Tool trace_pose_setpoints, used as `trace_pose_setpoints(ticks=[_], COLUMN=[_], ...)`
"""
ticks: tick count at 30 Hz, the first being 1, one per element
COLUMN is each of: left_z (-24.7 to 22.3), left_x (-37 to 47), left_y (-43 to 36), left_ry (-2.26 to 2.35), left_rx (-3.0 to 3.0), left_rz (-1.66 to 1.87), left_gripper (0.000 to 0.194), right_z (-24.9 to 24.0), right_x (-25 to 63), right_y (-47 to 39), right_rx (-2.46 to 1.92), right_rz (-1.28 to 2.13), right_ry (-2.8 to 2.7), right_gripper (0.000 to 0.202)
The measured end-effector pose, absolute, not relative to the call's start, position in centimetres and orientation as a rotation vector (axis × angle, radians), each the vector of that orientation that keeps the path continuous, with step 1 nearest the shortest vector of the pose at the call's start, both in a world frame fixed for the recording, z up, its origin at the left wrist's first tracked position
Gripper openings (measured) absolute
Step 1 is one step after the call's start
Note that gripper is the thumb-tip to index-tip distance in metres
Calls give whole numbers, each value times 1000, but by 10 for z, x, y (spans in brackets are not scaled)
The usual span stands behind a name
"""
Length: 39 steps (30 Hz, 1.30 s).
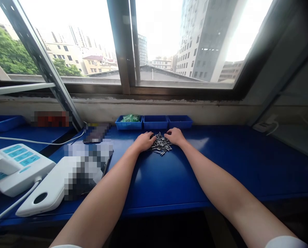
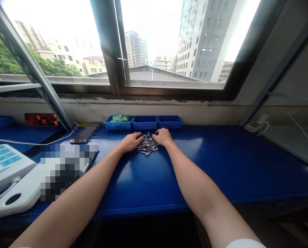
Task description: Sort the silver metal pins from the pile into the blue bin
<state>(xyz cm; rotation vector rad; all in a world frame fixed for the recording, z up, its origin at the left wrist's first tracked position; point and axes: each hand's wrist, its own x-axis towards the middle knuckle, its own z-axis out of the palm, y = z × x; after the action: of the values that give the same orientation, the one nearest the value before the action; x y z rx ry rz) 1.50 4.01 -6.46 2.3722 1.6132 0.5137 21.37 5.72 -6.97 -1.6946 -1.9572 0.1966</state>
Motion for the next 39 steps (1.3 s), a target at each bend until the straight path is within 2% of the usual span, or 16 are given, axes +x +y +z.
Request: trace_pose_setpoints(ticks=[8, 15, 20, 27, 31, 39], left_z=[-67, -65, -61, -55, -53, -48], left_x=[14, 14, 14, 22, 25, 21], left_y=[42, 40, 39, 33, 30, 28], left_ry=[1595, 1579, 1526, 1182, 1083, 1377], left_rx=[2399, 2390, 2456, 2487, 2423, 2399], left_rz=[517, 572, 873, 1264, 1289, 1178], left_gripper=[51, 52, 49, 31, 15, 21], right_z=[-70, -65, -53, -51, -51, -48], right_x=[215, 215, 208, 196, 193, 195], right_y=[57, 54, 46, 38, 37, 33], right_rx=[-1681, -1174, -911, -877, -874, -944], right_rz=[372, 689, 873, 1098, 1124, 987], right_ry=[-1839, -1589, -1410, -1514, -1562, -1637], right_gripper=[23, 24, 36, 49, 48, 37])
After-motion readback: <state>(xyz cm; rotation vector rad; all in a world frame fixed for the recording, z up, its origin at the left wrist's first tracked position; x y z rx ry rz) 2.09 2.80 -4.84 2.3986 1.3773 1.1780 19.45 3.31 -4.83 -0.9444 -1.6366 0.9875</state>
